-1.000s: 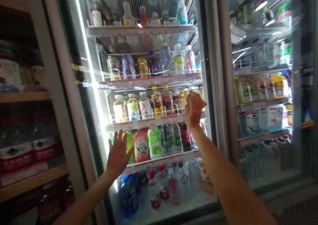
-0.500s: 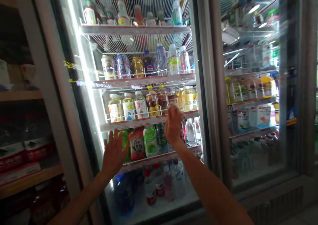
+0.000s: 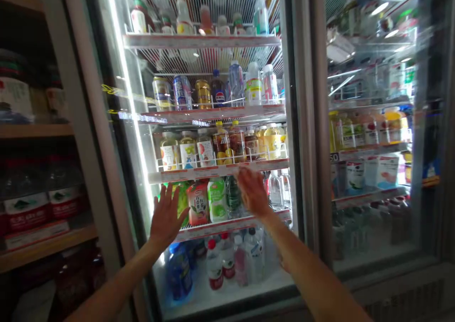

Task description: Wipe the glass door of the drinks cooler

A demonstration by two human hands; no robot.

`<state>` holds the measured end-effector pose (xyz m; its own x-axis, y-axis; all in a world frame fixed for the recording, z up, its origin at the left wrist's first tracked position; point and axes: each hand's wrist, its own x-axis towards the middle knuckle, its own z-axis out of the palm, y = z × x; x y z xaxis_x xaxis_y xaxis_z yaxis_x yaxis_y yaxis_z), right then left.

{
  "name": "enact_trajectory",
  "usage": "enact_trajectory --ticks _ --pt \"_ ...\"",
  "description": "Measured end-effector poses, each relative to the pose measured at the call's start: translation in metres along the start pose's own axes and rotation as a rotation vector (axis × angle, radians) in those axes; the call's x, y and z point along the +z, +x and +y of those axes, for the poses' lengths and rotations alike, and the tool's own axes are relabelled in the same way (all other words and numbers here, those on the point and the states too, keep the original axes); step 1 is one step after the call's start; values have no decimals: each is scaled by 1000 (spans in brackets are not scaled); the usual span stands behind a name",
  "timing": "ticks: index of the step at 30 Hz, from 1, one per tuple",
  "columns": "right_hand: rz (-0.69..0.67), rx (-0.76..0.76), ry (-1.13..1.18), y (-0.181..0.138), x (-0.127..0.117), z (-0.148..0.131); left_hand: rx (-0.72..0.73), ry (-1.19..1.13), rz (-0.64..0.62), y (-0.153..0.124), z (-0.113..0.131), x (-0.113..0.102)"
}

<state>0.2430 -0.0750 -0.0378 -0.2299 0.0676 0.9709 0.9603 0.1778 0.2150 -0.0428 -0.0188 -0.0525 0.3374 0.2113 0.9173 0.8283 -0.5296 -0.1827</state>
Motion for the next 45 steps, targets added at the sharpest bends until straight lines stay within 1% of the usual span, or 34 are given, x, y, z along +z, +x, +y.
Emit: enact_trajectory --ticks 2,3,4,5,7,8,9,10,13,14,15,16,19,20,21,22,24,25,26,27,29,30,31,32,34,35,36,37,39,40,41,42,44,45 --pt "257 290 -115 -1 -3 8 -13 -11 4 -2 2 1" --pt "332 375 -143 -2 -3 9 -21 -12 7 -2 3 2" --pt "330 375 -140 -3 -2 6 -29 -11 9 -3 4 2" --pt "250 283 -107 -5 -1 2 -34 -9 10 -4 5 2" --pt "-6 4 -17 -11 1 -4 -27 -7 10 -7 6 3" --pt "-96 -86 7 -15 0 -4 -22 -7 5 -9 7 3" --pt "-110 -98 1 -17 -1 1 -19 -9 -2 -11 8 3" --pt "-50 -29 -30 -19 -3 8 -18 -12 -12 -13 9 4" --pt "310 358 -156 -21 -7 26 -42 -27 -29 -20 16 6" --pt "353 402 -160 -21 -6 25 -54 -31 -25 -21 17 7" --pt "328 371 -138 -22 -5 18 -63 -32 -18 -22 18 8" --pt "251 284 -100 -22 -3 9 -67 -31 -13 -23 18 8" --pt "-48 -117 16 -18 3 -21 -17 -10 -13 -26 13 6" --pt "-89 -172 23 -14 4 -25 15 1 -19 -28 11 6" --pt "-67 -142 8 -7 5 -26 46 13 -26 -31 9 5" --pt "1 -49 -19 0 6 -25 69 26 -30 -33 8 4" --pt "168 218 -80 13 8 -23 84 46 -27 -37 6 3" --pt "190 268 -88 16 11 -24 86 53 -22 -38 6 2" --pt "149 213 -75 17 13 -28 90 58 -15 -39 5 1" --pt "55 64 -43 16 16 -34 100 63 -11 -40 4 0" --pt "-169 -317 33 14 20 -48 123 74 -23 -43 -2 -3" --pt "-227 -429 52 14 22 -53 124 84 -31 -44 -6 -5" --pt "-227 -435 53 16 24 -56 107 98 -37 -47 -11 -7" --pt "-180 -346 38 20 25 -58 79 113 -39 -49 -16 -9" --pt "-27 -50 -7 29 29 -63 22 137 -40 -56 -25 -13" --pt "19 34 -13 31 31 -67 8 142 -45 -59 -29 -15" --pt "19 18 2 31 33 -73 5 144 -54 -63 -32 -17" --pt "-33 -96 37 29 35 -80 8 144 -67 -67 -35 -18" --pt "-202 -441 122 24 38 -95 12 148 -93 -73 -40 -21" --pt "-256 -554 146 23 39 -101 8 152 -101 -76 -43 -22" --pt "-274 -575 148 24 41 -107 1 158 -107 -79 -45 -24" --pt "-260 -505 132 28 43 -111 -10 163 -114 -81 -48 -25" --pt "-172 -235 78 37 48 -119 -29 173 -124 -85 -53 -27" --pt "-140 -148 66 42 51 -124 -36 177 -126 -87 -55 -29"
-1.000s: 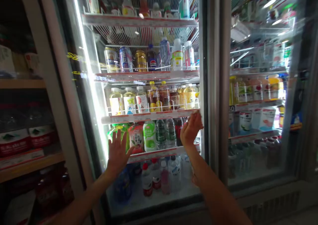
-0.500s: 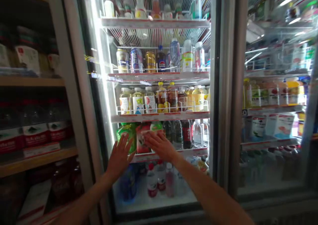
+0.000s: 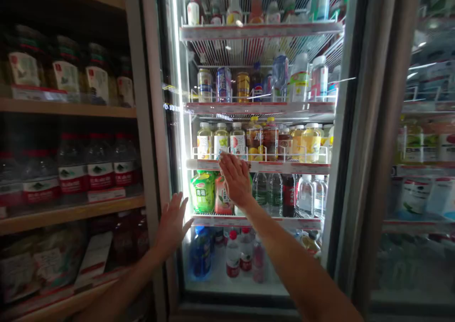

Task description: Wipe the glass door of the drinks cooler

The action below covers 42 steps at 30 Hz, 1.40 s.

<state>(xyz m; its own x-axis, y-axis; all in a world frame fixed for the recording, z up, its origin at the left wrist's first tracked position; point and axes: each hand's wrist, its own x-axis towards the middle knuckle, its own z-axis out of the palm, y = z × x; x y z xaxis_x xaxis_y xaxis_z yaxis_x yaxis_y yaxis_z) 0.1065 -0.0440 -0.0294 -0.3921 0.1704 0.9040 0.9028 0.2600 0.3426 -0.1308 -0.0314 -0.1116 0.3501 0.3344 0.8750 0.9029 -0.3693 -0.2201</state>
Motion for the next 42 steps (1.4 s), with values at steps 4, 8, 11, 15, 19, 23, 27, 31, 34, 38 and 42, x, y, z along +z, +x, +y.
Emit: enact_trajectory --ticks 4,8,11,15,19,23,27,31,34,38,42 --pt "-96 -378 107 12 13 -22 -19 31 9 -7 -14 -5" --pt "-82 -282 123 35 21 -41 -65 69 19 -10 -28 -14" --pt "-60 -137 104 41 24 -56 -79 103 9 -12 -35 -21" --pt "-167 -562 169 18 26 -68 -83 111 15 -15 -39 -23" --pt "-75 -312 90 8 21 -47 -86 96 1 -17 -33 -20" --pt "-81 -273 42 -19 9 -22 -57 40 -26 -11 -14 -16" --pt "-128 -431 28 -38 -8 6 19 -24 -31 -1 11 -17" --pt "33 7 -74 -39 -23 32 53 -78 -18 9 38 -17" --pt "-78 -271 -25 -66 -31 37 109 -116 -25 15 57 -15" --pt "-180 -366 -29 -89 -37 48 155 -153 -31 21 79 -9" --pt "-6 52 -126 -92 -40 61 208 -158 -18 26 100 -2"
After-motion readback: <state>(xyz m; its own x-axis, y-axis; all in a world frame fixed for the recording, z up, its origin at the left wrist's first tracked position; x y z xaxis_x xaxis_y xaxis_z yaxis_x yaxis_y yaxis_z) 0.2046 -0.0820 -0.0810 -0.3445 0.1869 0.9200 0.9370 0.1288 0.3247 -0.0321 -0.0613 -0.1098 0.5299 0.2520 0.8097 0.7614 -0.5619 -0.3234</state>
